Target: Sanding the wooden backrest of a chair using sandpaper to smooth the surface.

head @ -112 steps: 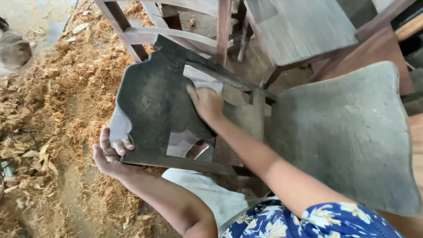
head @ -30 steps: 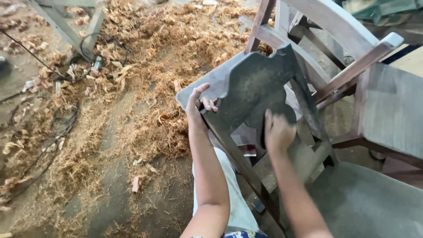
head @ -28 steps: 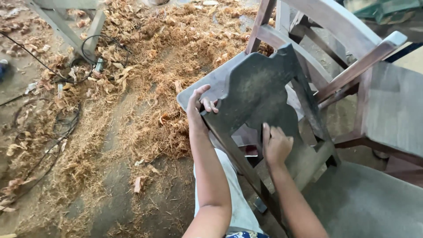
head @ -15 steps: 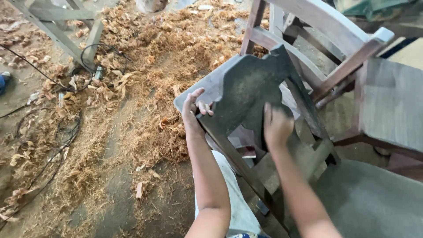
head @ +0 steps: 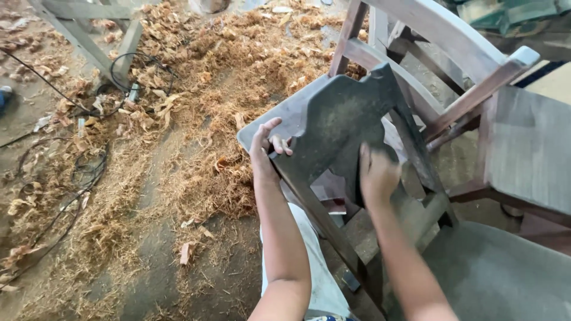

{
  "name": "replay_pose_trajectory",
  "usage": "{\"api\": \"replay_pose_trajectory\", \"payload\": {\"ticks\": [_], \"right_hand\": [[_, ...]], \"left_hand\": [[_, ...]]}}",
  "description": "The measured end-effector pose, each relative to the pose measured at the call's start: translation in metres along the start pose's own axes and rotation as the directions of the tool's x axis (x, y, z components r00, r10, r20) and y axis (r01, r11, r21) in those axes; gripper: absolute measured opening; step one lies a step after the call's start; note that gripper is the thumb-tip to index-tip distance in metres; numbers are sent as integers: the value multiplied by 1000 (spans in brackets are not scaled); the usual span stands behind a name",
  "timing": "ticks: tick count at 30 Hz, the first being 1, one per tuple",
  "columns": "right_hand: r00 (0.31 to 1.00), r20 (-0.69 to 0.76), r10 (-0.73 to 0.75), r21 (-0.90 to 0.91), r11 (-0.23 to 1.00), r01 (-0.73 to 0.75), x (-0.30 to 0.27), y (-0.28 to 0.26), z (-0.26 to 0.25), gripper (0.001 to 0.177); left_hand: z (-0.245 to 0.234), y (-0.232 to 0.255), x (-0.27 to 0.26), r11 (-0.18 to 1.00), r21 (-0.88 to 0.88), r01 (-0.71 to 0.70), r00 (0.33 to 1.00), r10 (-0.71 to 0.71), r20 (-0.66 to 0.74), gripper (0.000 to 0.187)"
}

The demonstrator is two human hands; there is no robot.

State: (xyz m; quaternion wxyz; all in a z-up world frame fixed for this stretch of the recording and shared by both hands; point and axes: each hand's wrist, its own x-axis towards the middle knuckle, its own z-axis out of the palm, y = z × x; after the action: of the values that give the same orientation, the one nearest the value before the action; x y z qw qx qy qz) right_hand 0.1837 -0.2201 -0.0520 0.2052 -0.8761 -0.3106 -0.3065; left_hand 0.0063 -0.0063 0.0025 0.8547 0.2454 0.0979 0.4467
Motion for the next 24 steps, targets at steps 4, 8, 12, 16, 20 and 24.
{"api": "replay_pose_trajectory", "payload": {"ticks": [4,8,12,16,20,24], "right_hand": [[995,101,24,106,994,-34,-42,-21,-39,48],[998,10,-65,-35,997,65,9,-22,2,44],[997,-55,-57,-22,998,56,56,-31,1,48],[990,40,-133,-37,990,135,17,-20,-17,46],[989,81,-120,30,993,118,-14,-13,-17,48],[994,-4,-107,-35,994,106,24,-14,11,45]], "left_hand": [[1,1,1,999,35,9,999,-7,-40,52],[2,3,2,999,47,15,1000,-14,-24,52],[-2,-1,3,1000,2,7,1000,-7,-24,51],[4,6,-1,999,35,13,1000,-12,-22,51],[-4,-5,7,1000,9,-16,1000,16,-26,53],[-2,-3,5,1000,24,-12,1000,12,-20,53]]}}
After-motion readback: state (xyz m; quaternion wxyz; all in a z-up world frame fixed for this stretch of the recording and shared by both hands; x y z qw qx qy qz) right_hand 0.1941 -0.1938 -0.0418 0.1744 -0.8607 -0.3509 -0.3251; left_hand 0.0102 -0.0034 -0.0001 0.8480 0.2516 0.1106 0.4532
